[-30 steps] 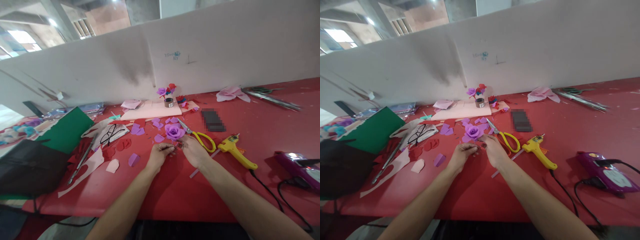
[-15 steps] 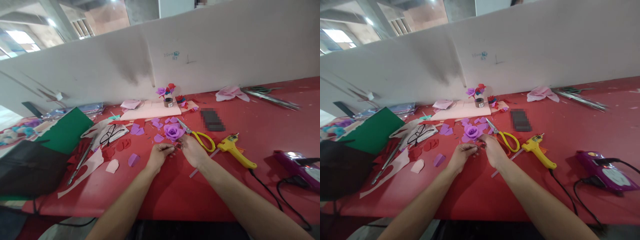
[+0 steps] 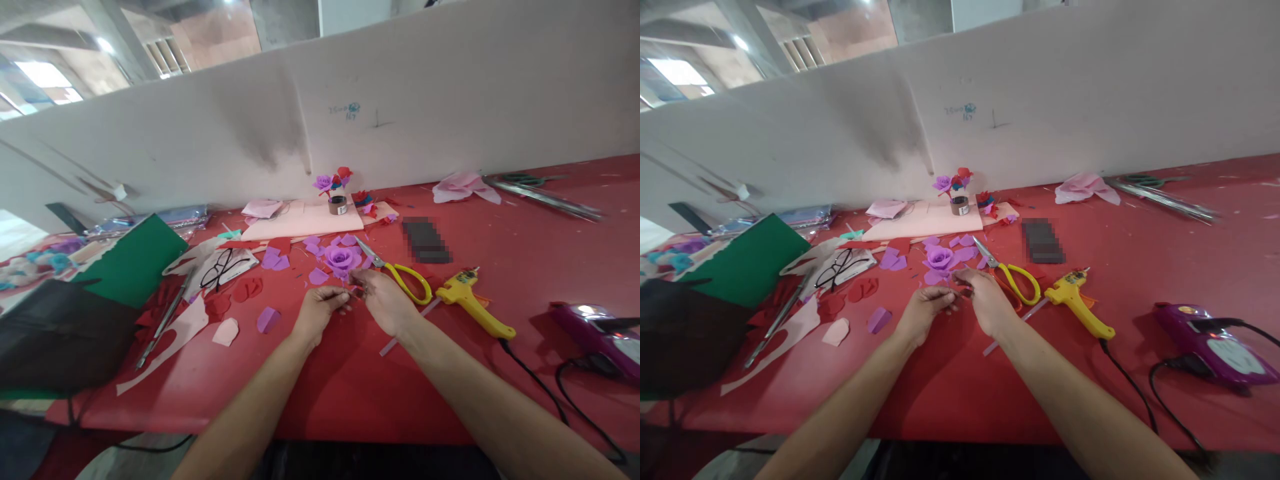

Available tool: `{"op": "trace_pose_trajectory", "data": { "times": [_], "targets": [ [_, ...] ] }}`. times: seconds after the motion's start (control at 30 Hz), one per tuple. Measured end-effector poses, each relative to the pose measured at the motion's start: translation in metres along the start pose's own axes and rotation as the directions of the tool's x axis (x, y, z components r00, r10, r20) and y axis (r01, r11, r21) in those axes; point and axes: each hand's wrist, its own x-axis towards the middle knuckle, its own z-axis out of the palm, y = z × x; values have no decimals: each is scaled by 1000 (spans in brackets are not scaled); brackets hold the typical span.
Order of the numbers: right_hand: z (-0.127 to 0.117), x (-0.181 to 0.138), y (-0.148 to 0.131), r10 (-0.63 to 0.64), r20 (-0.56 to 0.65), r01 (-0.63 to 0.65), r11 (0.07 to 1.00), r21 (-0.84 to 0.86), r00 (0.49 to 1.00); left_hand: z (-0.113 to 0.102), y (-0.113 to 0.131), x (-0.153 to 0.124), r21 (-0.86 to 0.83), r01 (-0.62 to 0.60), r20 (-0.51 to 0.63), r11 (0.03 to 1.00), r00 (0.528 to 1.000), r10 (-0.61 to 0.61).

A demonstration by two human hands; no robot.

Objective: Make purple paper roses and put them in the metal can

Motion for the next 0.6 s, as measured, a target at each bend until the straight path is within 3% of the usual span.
{"op": "trace_pose_trajectory", "data": {
  "times": [0.27, 0.6],
  "targets": [
    [0, -3, 5, -58, 80, 59, 998, -13, 995, -4, -1, 1, -29, -12, 83, 1000, 996, 15],
    [2, -6, 7, -157, 79, 168, 974, -154, 984, -4, 1, 0, -19, -19, 51, 1000, 999, 19]
  ]
}}
